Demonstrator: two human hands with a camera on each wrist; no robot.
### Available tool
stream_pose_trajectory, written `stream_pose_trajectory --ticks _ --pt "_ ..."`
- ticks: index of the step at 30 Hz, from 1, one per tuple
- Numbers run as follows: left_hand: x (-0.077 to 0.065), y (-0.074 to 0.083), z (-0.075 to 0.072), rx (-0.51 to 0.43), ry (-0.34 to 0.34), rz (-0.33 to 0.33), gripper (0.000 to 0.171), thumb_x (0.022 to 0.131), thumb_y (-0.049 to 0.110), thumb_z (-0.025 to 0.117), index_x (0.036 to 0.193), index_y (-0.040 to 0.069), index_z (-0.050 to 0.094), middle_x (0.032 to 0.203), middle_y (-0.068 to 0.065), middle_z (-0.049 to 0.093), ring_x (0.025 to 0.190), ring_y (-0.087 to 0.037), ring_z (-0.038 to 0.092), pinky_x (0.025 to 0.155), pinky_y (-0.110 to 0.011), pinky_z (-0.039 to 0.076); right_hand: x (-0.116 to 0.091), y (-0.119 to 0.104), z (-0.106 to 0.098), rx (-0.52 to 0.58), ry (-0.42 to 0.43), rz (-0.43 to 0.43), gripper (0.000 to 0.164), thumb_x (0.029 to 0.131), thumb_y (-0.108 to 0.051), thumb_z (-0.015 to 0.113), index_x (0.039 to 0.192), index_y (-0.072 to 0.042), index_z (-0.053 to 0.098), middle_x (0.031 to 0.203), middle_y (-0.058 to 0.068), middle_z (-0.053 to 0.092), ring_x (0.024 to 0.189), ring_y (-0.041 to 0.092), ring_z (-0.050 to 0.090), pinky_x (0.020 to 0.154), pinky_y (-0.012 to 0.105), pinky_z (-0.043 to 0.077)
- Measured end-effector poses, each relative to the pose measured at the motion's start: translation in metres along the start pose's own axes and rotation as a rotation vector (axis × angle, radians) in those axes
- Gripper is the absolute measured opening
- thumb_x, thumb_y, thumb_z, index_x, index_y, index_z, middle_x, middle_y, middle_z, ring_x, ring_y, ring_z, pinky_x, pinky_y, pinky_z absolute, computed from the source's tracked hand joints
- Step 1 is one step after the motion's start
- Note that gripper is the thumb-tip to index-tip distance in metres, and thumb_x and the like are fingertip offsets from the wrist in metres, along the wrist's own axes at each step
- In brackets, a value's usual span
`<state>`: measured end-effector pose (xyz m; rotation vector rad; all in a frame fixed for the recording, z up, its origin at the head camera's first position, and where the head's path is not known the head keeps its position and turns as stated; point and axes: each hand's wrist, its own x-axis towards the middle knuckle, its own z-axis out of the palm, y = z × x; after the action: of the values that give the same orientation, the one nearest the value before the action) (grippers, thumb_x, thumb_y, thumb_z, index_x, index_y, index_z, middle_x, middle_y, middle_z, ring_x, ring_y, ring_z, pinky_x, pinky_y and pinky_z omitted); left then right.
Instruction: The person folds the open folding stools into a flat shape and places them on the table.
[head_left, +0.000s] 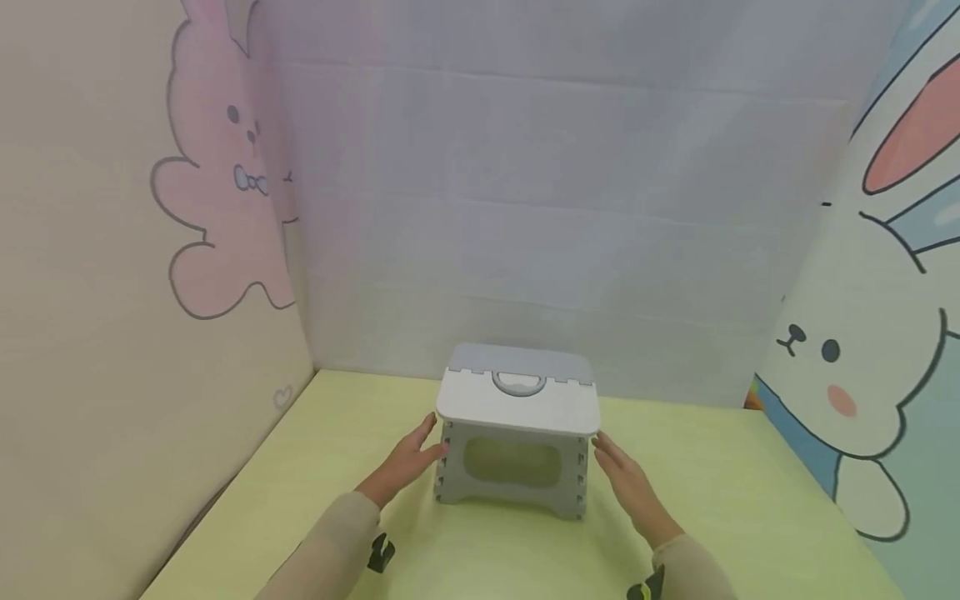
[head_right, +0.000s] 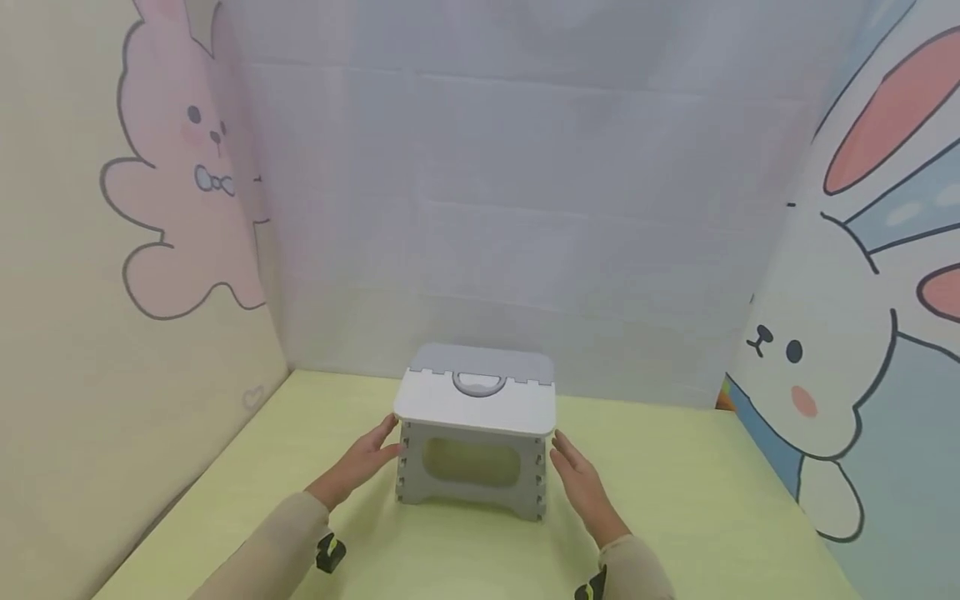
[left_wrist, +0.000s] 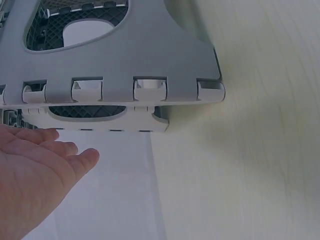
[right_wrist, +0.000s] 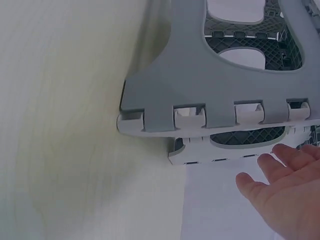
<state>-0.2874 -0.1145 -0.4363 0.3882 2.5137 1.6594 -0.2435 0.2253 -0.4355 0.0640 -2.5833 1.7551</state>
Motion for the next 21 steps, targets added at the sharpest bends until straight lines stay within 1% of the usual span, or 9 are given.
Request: stream_pose_trajectory --ticks 2,4,6,8,12,18,21 --pt "0.003 0.003 0.005 -0.010 -0.012 0.004 0.072 0.095 0.023 0.057 0.147 -0.009 0.018 0.152 -0.026 0.021 0.140 -0.042 0.016 0.110 -0.057 0.018 -0.001 -0.002 0.000 0.052 0.005 -0.009 0.053 0.104 -0.024 0.037 0.146 0.007 0.025 0.147 0.026 0.033 0.135 0.045 0.028 0.107 0.057 0.024" --pt "0.006 0.005 0.009 -0.027 -0.021 0.002 0.072 0.095 0.021 0.058 0.147 -0.009 0.019 0.153 -0.026 0.021 0.140 -0.042 0.015 0.110 -0.057 0.017 -0.002 -0.003 0.000 0.099 -0.001 -0.019 0.053 0.104 -0.024 0.037 0.145 0.008 0.026 0.145 0.027 0.035 0.133 0.044 0.033 0.108 0.055 0.026" --pt "0.008 0.007 0.015 -0.036 -0.028 0.004 0.070 0.095 0.019 0.057 0.146 -0.010 0.020 0.152 -0.026 0.021 0.140 -0.042 0.015 0.110 -0.056 0.016 -0.004 -0.003 -0.001 0.116 -0.007 -0.034 0.054 0.104 -0.026 0.036 0.144 0.009 0.026 0.144 0.028 0.036 0.131 0.045 0.036 0.107 0.055 0.027" --pt "0.007 0.008 0.015 -0.042 -0.027 0.004 0.069 0.095 0.018 0.057 0.146 -0.010 0.019 0.152 -0.025 0.021 0.140 -0.042 0.015 0.111 -0.056 0.016 -0.004 -0.003 0.002 0.119 -0.025 -0.047 0.055 0.104 -0.028 0.035 0.143 0.010 0.027 0.143 0.029 0.036 0.130 0.045 0.037 0.106 0.055 0.028" --pt "0.005 0.008 0.015 -0.038 -0.032 0.017 0.070 0.095 0.017 0.057 0.146 -0.010 0.017 0.151 -0.026 0.022 0.139 -0.043 0.017 0.110 -0.055 0.017 -0.004 0.000 0.006 0.118 -0.029 -0.049 0.053 0.104 -0.026 0.034 0.141 0.012 0.030 0.144 0.028 0.035 0.131 0.045 0.036 0.106 0.055 0.028" --pt "0.002 0.008 0.011 -0.011 -0.073 0.012 0.069 0.096 0.020 0.056 0.147 -0.008 0.019 0.151 -0.025 0.023 0.138 -0.043 0.021 0.109 -0.056 0.020 -0.005 0.003 0.004 0.099 -0.010 -0.033 0.053 0.104 -0.029 0.037 0.140 0.009 0.035 0.142 0.025 0.040 0.129 0.043 0.040 0.106 0.055 0.030" --pt "-0.001 0.009 0.010 -0.022 -0.108 0.010 0.068 0.097 0.022 0.054 0.147 -0.008 0.019 0.152 -0.024 0.022 0.139 -0.042 0.020 0.110 -0.055 0.020 -0.008 0.003 0.001 0.086 0.007 -0.003 0.052 0.103 -0.031 0.040 0.138 0.006 0.041 0.139 0.023 0.046 0.127 0.041 0.044 0.105 0.056 0.030"
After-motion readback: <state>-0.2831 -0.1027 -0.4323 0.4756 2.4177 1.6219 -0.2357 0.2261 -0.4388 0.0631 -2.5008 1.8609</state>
